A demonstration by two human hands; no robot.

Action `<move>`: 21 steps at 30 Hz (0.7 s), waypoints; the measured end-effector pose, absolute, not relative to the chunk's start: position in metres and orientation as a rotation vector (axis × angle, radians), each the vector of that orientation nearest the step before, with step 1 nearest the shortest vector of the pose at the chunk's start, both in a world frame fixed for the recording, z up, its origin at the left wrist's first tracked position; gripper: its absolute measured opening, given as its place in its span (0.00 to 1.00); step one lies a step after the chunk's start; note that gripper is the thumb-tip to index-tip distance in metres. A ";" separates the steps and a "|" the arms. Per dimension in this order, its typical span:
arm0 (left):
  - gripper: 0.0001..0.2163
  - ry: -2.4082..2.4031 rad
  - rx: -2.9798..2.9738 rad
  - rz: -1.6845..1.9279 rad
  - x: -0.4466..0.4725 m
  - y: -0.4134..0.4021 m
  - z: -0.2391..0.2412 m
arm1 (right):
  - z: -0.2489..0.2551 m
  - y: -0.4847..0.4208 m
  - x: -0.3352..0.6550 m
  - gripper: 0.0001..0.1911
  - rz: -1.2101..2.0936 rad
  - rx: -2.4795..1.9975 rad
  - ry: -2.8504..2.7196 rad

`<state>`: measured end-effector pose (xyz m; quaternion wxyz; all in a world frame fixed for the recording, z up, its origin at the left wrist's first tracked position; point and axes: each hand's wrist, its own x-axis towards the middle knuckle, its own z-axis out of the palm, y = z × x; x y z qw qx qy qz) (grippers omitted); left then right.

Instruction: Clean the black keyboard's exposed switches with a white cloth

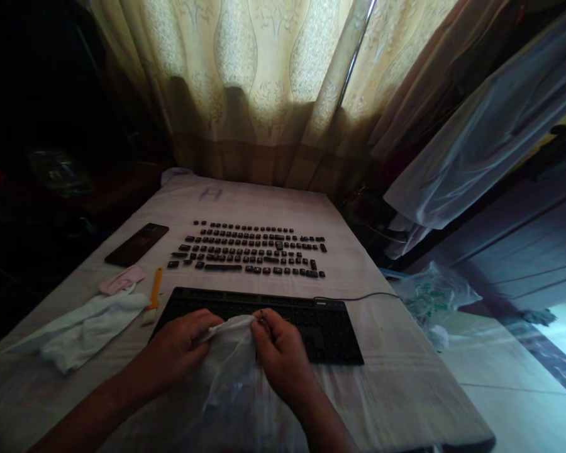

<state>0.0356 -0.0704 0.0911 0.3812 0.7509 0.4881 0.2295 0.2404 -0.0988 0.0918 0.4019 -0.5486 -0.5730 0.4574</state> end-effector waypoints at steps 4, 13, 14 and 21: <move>0.14 1.327 1.876 0.573 0.005 -0.068 0.089 | 0.087 -0.090 0.259 0.18 1.122 -1.432 -1.282; 0.22 1.337 1.663 0.821 0.004 -0.071 0.118 | 0.102 -0.093 0.247 0.18 1.372 -1.276 -1.432; 0.25 1.281 1.655 0.806 0.014 -0.071 0.120 | 0.104 -0.094 0.246 0.18 1.393 -1.258 -1.447; 0.17 0.973 1.092 0.705 0.066 -0.068 0.084 | 0.093 -0.099 0.263 0.15 1.337 -1.375 -1.309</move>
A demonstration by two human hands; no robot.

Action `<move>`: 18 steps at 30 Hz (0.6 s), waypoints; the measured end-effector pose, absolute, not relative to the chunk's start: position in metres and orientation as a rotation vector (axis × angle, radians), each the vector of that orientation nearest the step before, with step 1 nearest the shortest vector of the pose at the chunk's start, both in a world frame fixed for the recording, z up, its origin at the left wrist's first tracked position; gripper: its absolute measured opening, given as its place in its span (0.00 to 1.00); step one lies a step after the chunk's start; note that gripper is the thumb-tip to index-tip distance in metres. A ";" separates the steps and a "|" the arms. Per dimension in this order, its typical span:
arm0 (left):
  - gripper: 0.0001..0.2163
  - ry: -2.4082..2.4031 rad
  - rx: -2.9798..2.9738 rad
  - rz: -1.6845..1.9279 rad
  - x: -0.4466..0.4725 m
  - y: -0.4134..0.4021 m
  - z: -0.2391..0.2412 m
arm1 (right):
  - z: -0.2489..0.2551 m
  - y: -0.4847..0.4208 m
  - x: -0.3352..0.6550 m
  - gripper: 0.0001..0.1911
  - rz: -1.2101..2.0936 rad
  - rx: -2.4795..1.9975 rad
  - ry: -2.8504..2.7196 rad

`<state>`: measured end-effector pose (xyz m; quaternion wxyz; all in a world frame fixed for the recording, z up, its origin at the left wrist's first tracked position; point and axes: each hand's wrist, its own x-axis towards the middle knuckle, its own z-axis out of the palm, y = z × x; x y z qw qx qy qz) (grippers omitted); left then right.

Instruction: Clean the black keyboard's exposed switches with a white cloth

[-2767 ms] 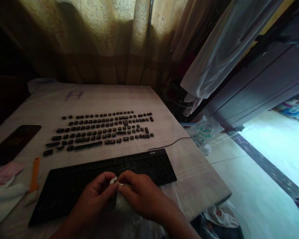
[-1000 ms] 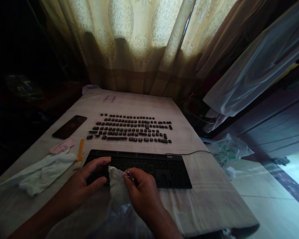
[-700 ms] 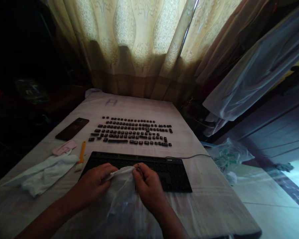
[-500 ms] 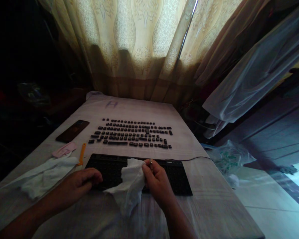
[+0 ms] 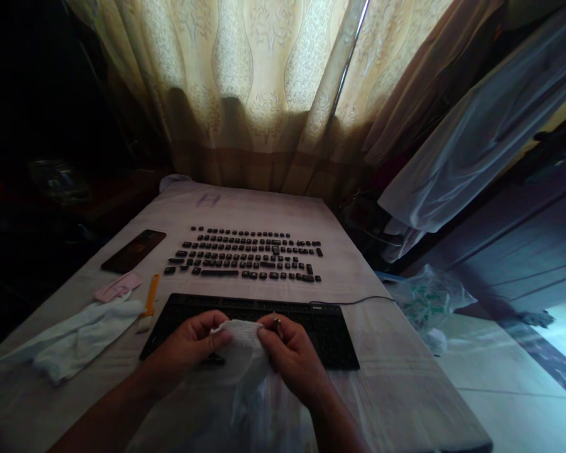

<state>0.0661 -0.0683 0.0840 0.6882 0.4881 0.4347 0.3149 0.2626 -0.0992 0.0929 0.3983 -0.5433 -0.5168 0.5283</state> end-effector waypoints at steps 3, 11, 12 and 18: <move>0.20 1.031 0.964 0.783 0.075 -0.069 0.069 | 0.079 -0.099 0.271 0.14 1.240 -1.482 -1.414; 0.16 1.084 0.950 0.756 0.081 -0.065 0.066 | 0.081 -0.105 0.282 0.21 0.828 -1.697 -1.557; 0.16 1.079 0.951 0.747 0.082 -0.065 0.066 | 0.083 -0.106 0.279 0.20 0.835 -1.649 -1.575; 0.16 1.045 0.970 0.718 0.090 -0.067 0.074 | 0.091 -0.104 0.259 0.23 0.896 -1.525 -1.681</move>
